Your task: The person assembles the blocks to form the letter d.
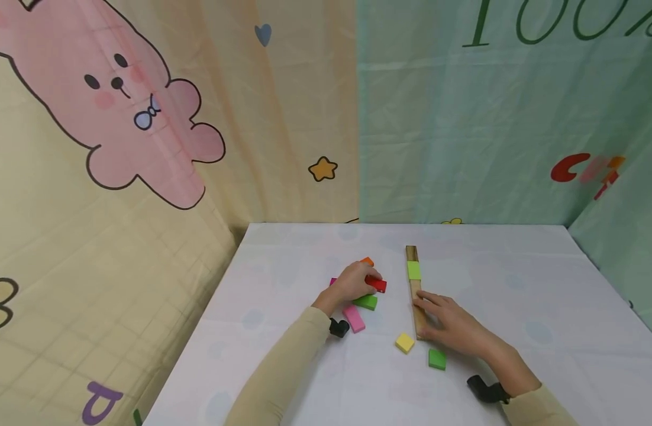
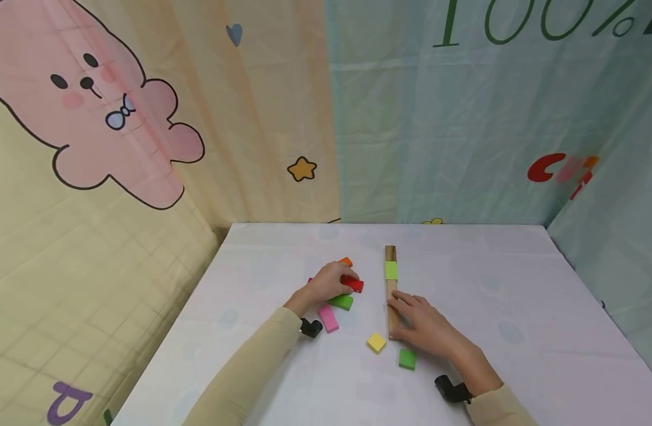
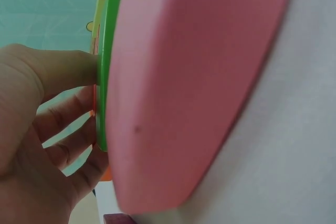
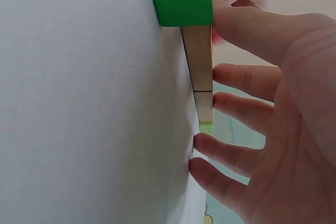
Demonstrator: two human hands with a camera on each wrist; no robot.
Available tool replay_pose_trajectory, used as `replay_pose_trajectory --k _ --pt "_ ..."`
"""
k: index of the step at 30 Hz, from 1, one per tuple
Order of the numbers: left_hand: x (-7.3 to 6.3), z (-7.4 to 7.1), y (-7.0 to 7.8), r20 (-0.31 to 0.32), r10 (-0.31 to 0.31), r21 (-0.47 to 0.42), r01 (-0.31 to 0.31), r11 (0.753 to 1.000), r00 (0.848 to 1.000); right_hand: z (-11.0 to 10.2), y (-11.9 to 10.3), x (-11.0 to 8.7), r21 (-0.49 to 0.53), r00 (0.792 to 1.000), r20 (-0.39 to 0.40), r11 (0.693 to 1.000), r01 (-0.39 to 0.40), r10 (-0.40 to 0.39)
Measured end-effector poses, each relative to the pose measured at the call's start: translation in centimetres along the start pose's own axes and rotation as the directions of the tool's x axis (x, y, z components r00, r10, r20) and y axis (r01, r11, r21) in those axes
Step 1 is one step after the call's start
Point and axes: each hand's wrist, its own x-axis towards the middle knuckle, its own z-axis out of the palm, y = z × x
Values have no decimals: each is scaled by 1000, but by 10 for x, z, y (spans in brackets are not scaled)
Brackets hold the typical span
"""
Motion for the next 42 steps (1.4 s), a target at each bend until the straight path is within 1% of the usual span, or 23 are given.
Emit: replay_pose_trajectory --k 6,12,18,25,30,37,42 --pt "1 4 -1 -9 -9 4 9 1000 1000 0 0 0 1 1000 -5 1000 8 -8" --pt "3 6 2 -18 -13 6 13 1000 1000 0 0 0 6 1000 0 1000 -1 1" --pt "4 5 6 -50 -9 1 9 1000 999 0 2 0 5 1000 6 1000 -4 4" --pt "8 7 11 -99 -54 -37 51 998 994 1 6 1 8 1000 8 1000 -20 20" --pt "11 10 15 -132 -49 -15 47 999 990 1 6 2 1 1000 13 1000 -24 24" --pt "13 14 20 -156 -47 3 48 999 987 2 6 1 16 1000 10 1000 -10 10" --pt "16 15 22 -154 -66 -13 65 998 986 3 6 0 15 1000 7 1000 -8 8"
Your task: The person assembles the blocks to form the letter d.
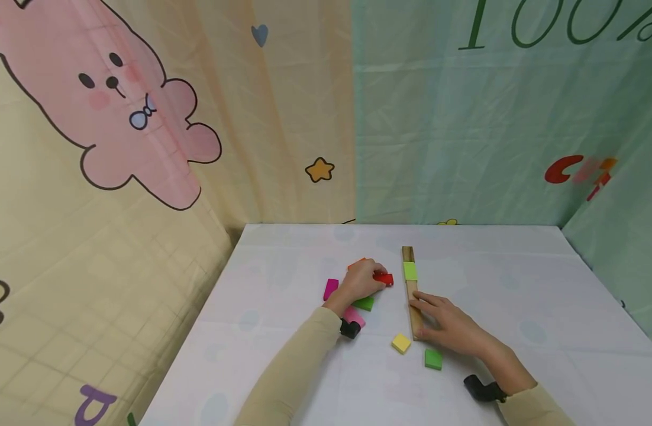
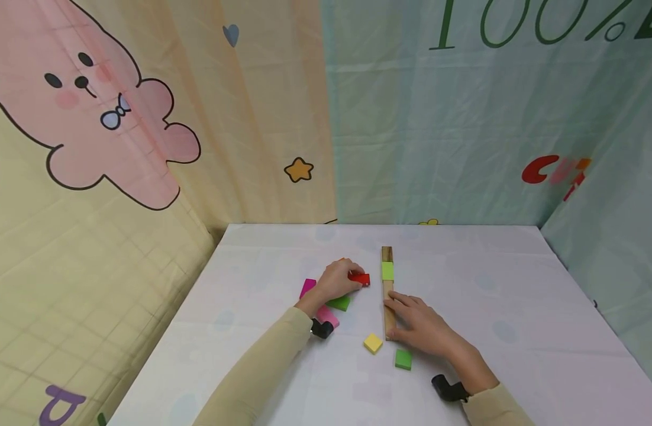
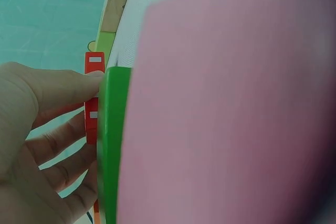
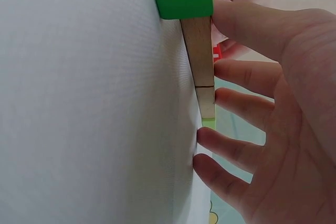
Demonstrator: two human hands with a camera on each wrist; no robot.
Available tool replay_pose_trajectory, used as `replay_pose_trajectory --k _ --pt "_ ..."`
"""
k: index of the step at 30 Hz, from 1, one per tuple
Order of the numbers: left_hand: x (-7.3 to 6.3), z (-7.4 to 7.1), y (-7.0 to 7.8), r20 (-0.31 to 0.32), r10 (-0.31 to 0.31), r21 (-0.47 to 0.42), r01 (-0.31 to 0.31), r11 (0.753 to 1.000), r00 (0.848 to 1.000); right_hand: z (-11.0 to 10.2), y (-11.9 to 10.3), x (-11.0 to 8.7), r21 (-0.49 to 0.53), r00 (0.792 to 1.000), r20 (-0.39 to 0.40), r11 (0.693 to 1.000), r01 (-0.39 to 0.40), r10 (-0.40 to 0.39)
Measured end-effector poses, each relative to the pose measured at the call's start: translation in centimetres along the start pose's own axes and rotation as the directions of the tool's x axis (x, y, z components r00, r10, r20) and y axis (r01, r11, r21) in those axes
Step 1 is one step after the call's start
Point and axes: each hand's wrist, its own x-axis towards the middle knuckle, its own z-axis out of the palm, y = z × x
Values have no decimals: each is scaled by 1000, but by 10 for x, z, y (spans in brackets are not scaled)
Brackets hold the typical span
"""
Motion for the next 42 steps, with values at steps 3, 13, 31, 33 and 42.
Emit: replay_pose_trajectory --k 3,13,31,33,42 --pt "1 1 1 7 -14 -17 14 1000 1000 1 0 0 -4 1000 -3 1000 2 -2" --pt "9 6 5 3 -40 -39 40 998 999 1 0 0 -10 1000 -2 1000 2 -2" --pt "23 15 19 -51 -143 -24 142 990 988 -2 -2 0 -2 1000 -3 1000 5 -5" --pt "24 16 19 -59 -149 -27 147 989 987 -2 -3 0 -3 1000 -3 1000 6 -6" --pt "27 23 20 -87 -143 3 144 990 986 -1 -2 -1 15 1000 3 1000 -4 4"
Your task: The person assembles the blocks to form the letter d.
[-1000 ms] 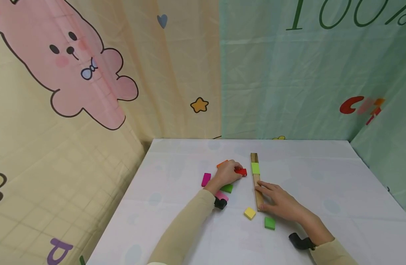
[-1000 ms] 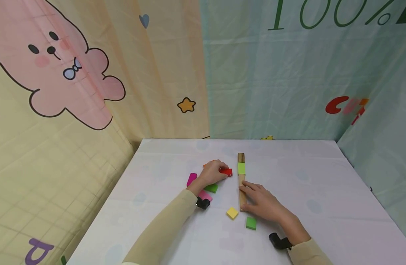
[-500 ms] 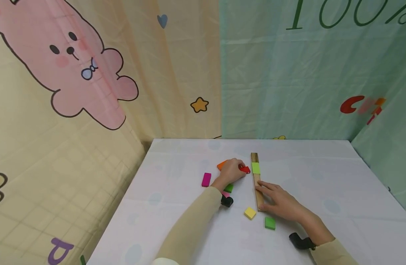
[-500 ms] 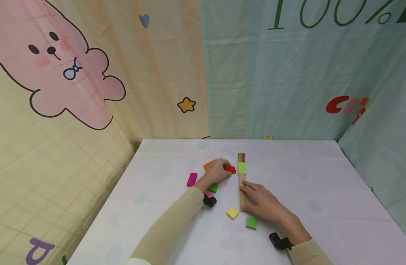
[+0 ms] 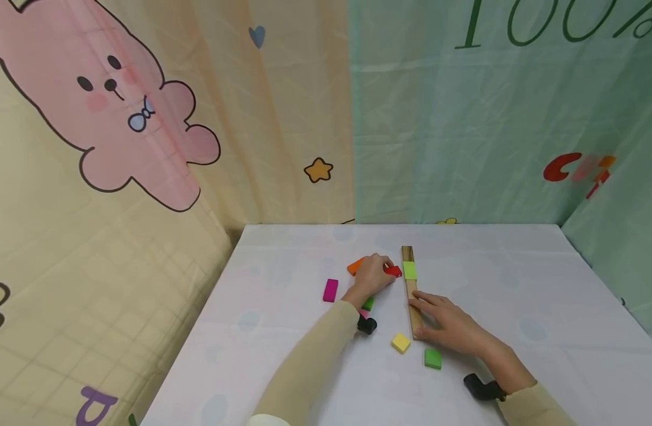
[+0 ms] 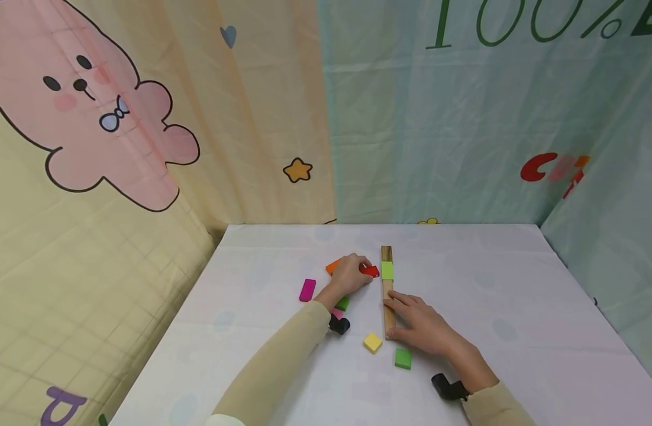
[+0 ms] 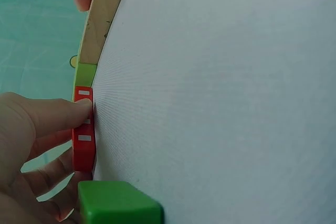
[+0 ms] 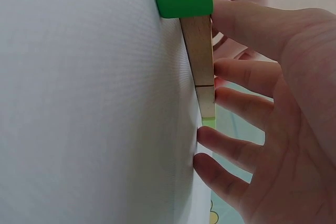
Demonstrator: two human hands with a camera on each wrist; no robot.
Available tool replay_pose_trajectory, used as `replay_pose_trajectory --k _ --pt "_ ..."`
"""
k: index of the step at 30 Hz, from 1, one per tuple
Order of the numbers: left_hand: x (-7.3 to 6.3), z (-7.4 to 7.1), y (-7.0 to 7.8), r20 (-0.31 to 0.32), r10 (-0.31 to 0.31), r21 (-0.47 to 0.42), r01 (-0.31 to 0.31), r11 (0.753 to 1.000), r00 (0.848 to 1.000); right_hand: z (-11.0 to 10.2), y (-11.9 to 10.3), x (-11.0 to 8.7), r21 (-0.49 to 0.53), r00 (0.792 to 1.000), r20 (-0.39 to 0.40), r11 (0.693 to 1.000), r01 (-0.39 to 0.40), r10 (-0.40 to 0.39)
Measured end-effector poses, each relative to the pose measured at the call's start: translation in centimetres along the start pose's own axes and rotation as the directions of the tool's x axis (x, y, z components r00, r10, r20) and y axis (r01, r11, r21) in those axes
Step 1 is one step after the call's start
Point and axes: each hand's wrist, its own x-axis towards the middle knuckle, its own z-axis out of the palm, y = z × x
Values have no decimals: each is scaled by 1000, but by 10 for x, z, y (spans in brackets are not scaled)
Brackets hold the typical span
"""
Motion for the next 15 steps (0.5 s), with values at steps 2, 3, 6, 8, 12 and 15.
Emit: replay_pose_trajectory --k 2,3,6,8,12,15 --pt "0 1 0 -5 -2 14 2 1000 1000 1 0 0 1 1000 4 1000 -4 4" --pt "-1 2 0 -6 -3 19 3 1000 1000 1 0 -1 1 1000 6 1000 -5 5" --pt "-1 3 1 -6 -7 23 7 1000 1000 1 0 -1 5 1000 1 1000 -2 2" --pt "0 4 1 -10 -4 27 4 1000 1000 0 0 -1 5 1000 -2 1000 1 -1" --pt "1 4 1 -16 0 36 0 999 1000 0 -1 -1 -10 1000 -2 1000 1 -1" --pt "1 5 1 -14 -2 41 2 999 1000 -1 -2 0 -15 1000 -2 1000 3 -3"
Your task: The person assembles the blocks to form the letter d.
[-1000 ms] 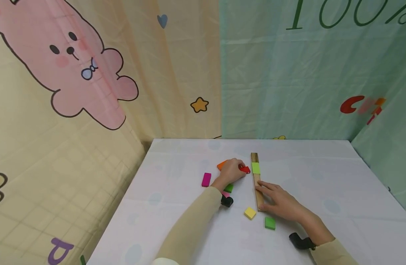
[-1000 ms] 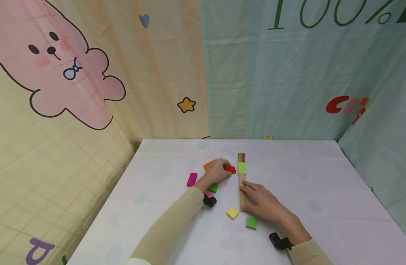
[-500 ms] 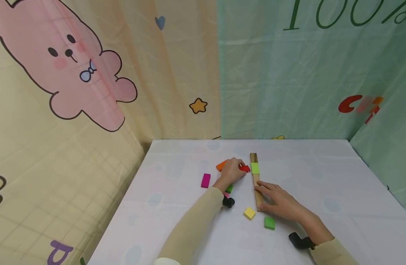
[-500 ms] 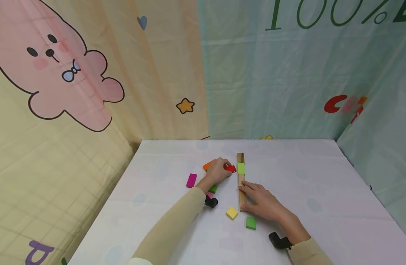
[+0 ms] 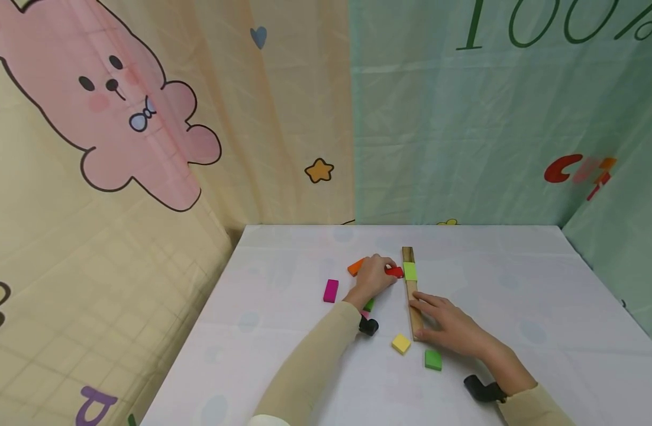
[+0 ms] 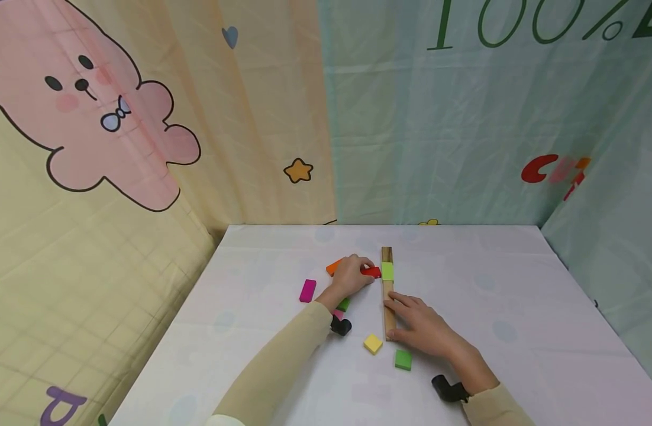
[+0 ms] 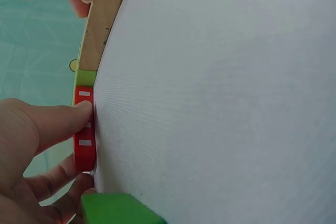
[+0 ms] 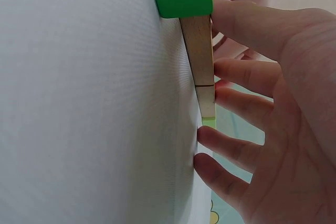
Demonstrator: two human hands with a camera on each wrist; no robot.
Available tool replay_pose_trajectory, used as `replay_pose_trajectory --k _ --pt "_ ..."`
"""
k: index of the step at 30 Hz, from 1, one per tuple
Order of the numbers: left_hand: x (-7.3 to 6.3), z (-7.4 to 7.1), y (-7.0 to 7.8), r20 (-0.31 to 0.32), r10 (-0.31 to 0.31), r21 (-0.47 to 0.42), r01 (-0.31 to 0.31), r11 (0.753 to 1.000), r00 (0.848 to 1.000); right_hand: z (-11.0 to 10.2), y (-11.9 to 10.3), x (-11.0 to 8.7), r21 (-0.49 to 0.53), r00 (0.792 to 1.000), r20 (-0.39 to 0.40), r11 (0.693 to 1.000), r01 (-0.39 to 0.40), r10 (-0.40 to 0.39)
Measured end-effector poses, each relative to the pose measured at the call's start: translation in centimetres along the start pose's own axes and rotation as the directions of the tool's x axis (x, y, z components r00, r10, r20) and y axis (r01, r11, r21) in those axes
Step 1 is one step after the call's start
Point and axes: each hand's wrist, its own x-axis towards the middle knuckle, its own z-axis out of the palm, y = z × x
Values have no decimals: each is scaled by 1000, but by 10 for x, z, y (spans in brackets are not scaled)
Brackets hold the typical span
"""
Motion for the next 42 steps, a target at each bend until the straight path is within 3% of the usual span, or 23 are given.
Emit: replay_pose_trajectory --k 33,42 --pt "-6 -5 4 14 -16 -37 17 999 1000 1 3 0 12 1000 -6 1000 20 -20" --pt "-10 -20 7 23 -13 -126 16 992 1000 0 0 1 4 1000 12 1000 -17 17"
